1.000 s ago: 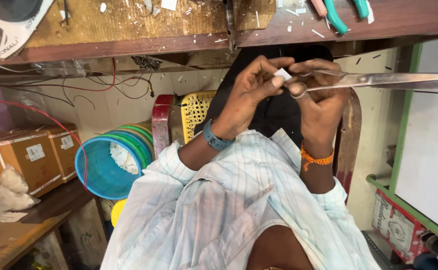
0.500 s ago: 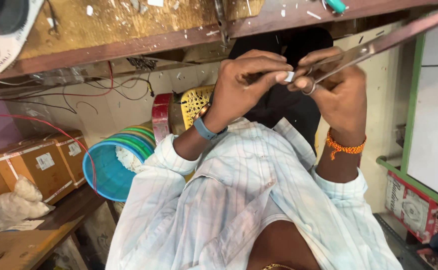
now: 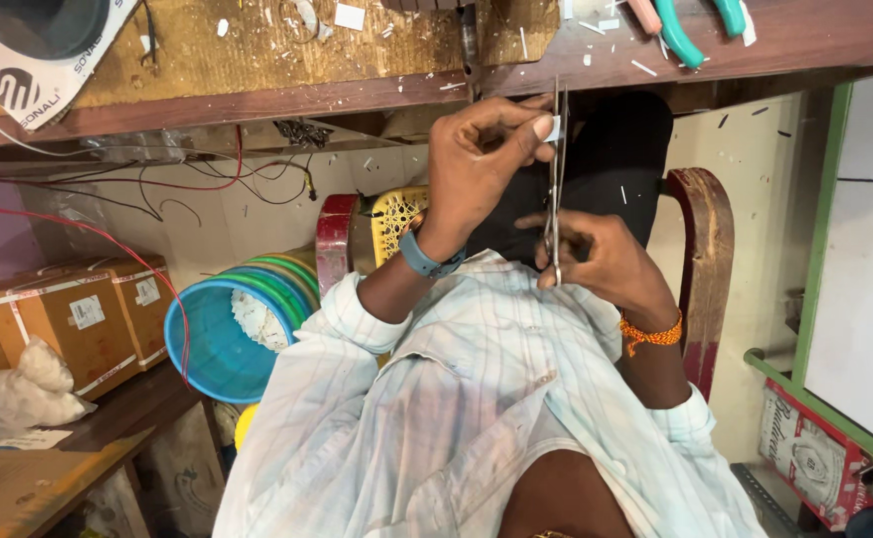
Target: The person cuts small white rectangular pieces with scissors and inserts them into slots on a circular copper-wound component. They then use a screwdriver to press the pieces into place, repeating the process for multiple slots.
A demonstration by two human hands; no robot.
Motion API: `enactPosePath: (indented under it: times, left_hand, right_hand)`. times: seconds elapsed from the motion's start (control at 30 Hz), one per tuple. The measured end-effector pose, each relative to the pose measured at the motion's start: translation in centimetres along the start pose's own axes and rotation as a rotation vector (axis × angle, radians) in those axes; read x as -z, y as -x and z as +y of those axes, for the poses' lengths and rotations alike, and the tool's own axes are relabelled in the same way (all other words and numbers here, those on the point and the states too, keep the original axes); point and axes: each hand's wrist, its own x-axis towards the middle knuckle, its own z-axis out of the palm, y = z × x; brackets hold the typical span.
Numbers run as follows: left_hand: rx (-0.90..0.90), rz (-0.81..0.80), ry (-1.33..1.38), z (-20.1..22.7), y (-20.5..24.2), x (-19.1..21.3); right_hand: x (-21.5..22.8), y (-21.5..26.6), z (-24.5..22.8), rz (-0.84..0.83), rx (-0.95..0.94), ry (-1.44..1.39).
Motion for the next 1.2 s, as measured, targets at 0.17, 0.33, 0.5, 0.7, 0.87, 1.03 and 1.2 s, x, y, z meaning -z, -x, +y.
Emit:
enactPosePath:
  times: [0.17,0.33,0.5,0.7,0.87,1.03,1.2]
  left_hand:
    - [-0.024,0.013,-0.017,0.1,0.1,0.0]
    - [0.021,-0.019,0.030,0.2,-0.4,0.3]
    - [0.067,-0.044,0.031,-0.5,-0.3,0.9]
    - [0.155,-0.077,0.304,0.1,-0.4,1.2]
    - [0.268,-0.202,0.469,0.5,1.1,2.9]
    - [0.065,-0.075,0.192,0.0,2.6,4.0]
    - [0.109,-0.083,0.064,0.1,3.9,4.4]
  right_hand:
    - [-0.3,0.3,-0.7,0.037,0.000,-0.007]
    - [0.2,0.4,0.0,0.079,-0.051,0.026]
    - [0.3,1.0,1.7,0.109,-0.060,-0.028]
    - [4.1,4.1,1.6,0.549,0.037,0.116]
    - [13.4,7.1,-1.8,0.629,0.083,0.983]
    - [14.7,5.5,-5.3,0.515,-0.038,1.367]
    - [11.6,2.9,-5.9,0.446,-0.024,1.527]
